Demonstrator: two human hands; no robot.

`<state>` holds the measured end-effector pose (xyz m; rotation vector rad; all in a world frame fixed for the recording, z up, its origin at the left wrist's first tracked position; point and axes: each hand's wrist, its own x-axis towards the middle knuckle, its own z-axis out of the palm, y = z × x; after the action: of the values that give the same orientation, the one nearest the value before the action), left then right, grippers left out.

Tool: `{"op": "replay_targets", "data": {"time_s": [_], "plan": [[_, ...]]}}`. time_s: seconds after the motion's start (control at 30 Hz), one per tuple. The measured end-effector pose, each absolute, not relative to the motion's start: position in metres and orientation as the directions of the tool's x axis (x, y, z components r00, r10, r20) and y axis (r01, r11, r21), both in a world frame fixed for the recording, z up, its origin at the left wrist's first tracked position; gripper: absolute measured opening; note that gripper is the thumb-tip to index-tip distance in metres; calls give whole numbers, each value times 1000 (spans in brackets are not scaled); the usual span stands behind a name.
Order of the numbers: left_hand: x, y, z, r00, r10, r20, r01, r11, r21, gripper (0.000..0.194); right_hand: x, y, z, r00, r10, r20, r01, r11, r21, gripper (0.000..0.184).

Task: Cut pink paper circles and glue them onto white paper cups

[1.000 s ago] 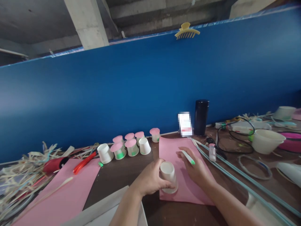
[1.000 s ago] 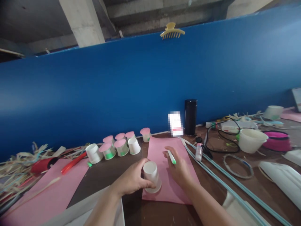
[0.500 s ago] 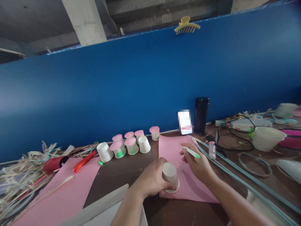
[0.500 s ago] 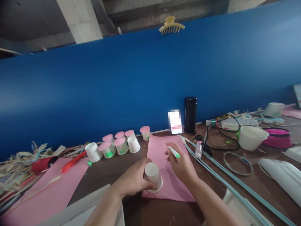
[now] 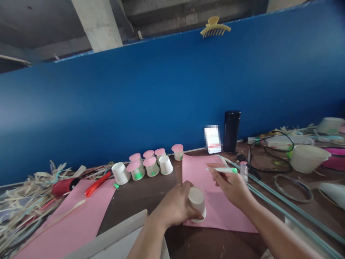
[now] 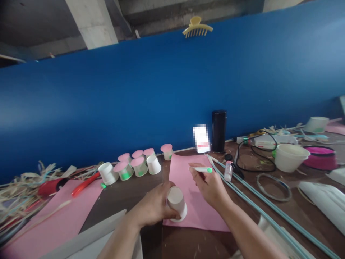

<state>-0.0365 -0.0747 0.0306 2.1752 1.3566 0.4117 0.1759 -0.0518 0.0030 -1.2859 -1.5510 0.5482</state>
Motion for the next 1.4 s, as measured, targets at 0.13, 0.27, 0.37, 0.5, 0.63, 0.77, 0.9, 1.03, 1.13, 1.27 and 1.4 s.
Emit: {"op": "replay_targets", "data": {"time_s": [0.13,0.27,0.37,0.5,0.63,0.77,0.9,1.03,1.13,1.27,1.4], "plan": [[-36,-76,33,449,892,-50,736,-337,587,56,180,-59,18,-48,942,332,356,326,-876,38],[-34,-76,37,473,880,-47,734,-364,573,56,189,-68,38,-278,937,212,248,283,-927,32],[-33,-77,37,502,865,-19,716,-402,571,52,196,-75,51,-450,888,93,212,207,-955,29],[-33,-77,34,502,865,-23,725,-406,556,49,201,-81,54,-601,799,-13,202,136,-970,22],[-32,-78,32,490,871,-43,742,-391,545,54,198,-85,47,-663,724,-188,295,22,-955,18],[-32,-81,33,495,867,-63,744,-386,545,54,194,-86,40,-648,726,-228,361,30,-932,20],[-32,-83,35,498,863,-88,749,-377,544,50,191,-84,37,-664,710,-235,388,58,-920,26],[-32,-84,40,517,848,-113,763,-397,511,44,187,-82,33,-683,684,-257,408,64,-911,24],[-32,-84,43,528,838,-138,773,-407,487,44,186,-80,31,-700,648,-300,443,64,-894,23],[-32,-84,44,542,831,-127,764,-424,486,43,187,-79,30,-692,642,-331,487,77,-870,25],[-33,-84,42,552,826,-113,753,-436,493,42,188,-79,29,-689,650,-320,500,107,-859,26]]}}
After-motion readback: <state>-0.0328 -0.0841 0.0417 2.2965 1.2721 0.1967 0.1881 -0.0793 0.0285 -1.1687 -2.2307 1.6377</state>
